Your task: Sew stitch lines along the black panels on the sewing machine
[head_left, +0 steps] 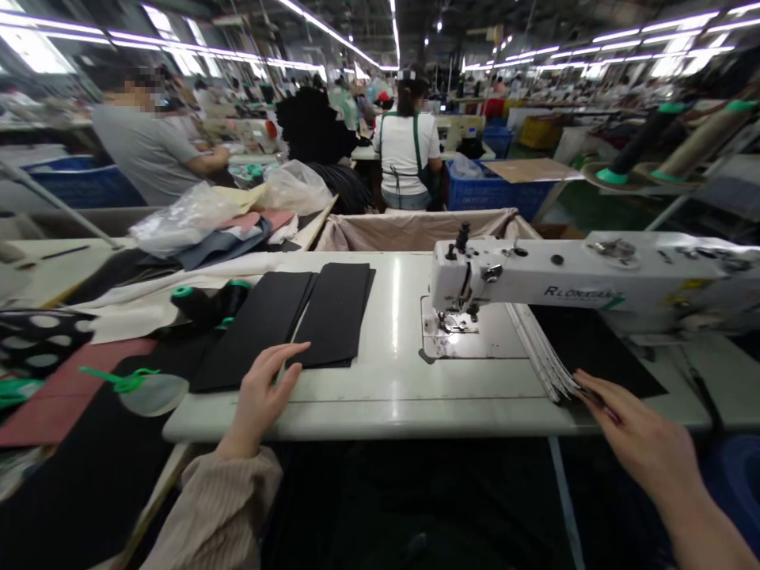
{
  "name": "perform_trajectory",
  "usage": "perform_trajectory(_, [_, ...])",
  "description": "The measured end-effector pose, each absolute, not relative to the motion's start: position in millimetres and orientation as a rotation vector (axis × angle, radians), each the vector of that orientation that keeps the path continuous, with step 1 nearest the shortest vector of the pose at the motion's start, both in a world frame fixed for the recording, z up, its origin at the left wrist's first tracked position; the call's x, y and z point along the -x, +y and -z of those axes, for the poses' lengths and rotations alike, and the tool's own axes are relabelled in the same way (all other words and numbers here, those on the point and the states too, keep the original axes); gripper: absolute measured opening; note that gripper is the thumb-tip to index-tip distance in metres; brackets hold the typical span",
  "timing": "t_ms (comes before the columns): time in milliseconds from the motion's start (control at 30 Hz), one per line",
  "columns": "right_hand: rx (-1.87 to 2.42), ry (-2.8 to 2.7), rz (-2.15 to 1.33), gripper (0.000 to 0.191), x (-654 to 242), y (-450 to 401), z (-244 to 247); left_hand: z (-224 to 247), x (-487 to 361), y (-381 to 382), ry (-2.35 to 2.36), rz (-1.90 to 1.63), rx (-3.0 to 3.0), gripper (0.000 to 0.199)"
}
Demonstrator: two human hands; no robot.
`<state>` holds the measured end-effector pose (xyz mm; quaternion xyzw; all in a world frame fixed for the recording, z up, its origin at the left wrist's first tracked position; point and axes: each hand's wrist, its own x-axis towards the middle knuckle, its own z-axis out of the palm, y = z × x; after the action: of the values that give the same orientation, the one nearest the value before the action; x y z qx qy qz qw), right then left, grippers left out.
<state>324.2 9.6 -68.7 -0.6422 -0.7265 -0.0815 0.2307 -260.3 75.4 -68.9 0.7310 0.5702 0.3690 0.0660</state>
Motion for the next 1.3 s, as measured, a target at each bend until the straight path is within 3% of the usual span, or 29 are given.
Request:
perform_trajectory(133, [1.695,-2.099,0.177,0.036,-331,4,52,66,177,83,1.346,-0.987,-2.286,0.029])
perform_trajectory(267, [1.438,-2.232,0.048,0.046,-274,-14,22,45,101,89,1.004,-0.958,-2.222,0.029])
perform_trajectory(367, [1.153,-2.391,-0.31,0.05,-203,-22,15,34,49,90,0.768,-0.834,-2.235,0.035])
perform_trajectory(567, [0.884,-2.201,-1.219,0.024,-140,14,40,86,14,72,0.68,-0.383,-2.574,0.057])
perform_trajectory(700, [1.179,-2.196,-0.8,0.032,-156,81,62,106,58,55,1.12,-0.377,-2.609,0.054])
perform_trajectory(900, [1.554,-2.518,-0.259,0.05,-165,134,91,87,89,77,1.38,-0.326,-2.572,0.06])
perform_trajectory(1300, [1.659,-2.44,-0.143,0.048,-167,129,99,95,58,148,1.15,-0.394,-2.61,0.066])
